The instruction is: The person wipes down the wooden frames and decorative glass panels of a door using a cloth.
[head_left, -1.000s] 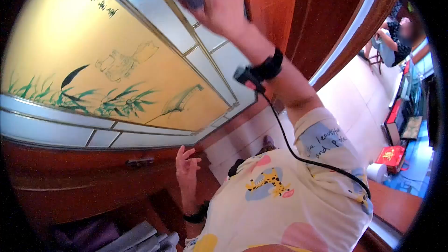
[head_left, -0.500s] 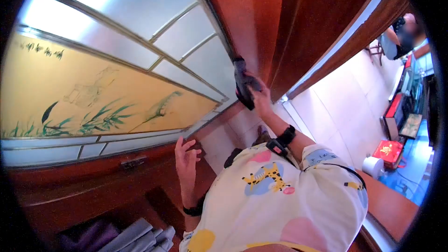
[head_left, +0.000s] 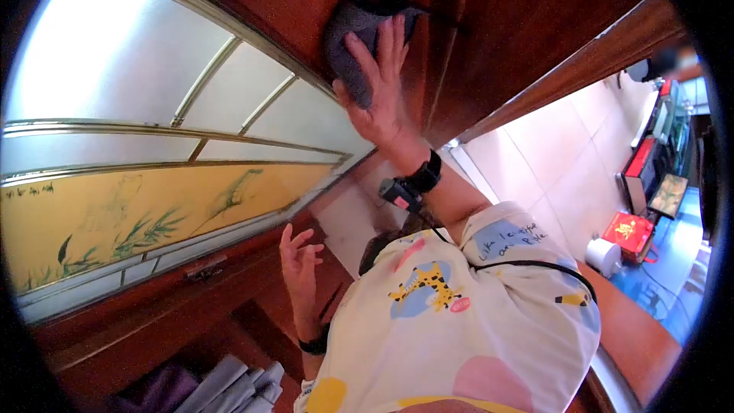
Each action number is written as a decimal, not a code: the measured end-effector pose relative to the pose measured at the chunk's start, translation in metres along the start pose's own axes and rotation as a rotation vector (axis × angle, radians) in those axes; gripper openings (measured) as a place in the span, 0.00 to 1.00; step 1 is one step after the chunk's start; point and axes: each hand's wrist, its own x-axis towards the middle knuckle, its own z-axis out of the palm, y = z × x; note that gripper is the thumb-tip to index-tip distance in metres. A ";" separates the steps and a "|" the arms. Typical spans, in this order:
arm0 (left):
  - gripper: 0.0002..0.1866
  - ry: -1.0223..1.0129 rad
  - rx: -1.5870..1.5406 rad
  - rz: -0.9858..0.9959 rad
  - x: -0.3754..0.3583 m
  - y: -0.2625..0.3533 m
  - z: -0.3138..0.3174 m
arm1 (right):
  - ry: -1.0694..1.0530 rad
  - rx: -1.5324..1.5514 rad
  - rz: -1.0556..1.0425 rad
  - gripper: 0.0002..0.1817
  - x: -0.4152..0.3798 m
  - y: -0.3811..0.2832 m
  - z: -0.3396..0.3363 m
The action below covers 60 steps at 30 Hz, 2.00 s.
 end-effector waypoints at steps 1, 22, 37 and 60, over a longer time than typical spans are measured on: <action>0.30 -0.002 -0.002 -0.003 0.002 -0.001 -0.001 | -0.003 -0.002 0.001 0.37 -0.006 0.004 0.000; 0.29 -0.533 0.256 0.382 0.078 0.007 0.028 | 0.583 1.164 1.555 0.20 -0.167 0.006 -0.114; 0.28 -0.160 0.264 0.966 0.051 0.152 0.151 | 0.428 0.091 0.408 0.37 -0.037 0.116 -0.231; 0.43 0.064 0.232 0.797 0.023 0.225 0.296 | 0.455 0.104 0.464 0.34 0.016 0.194 -0.286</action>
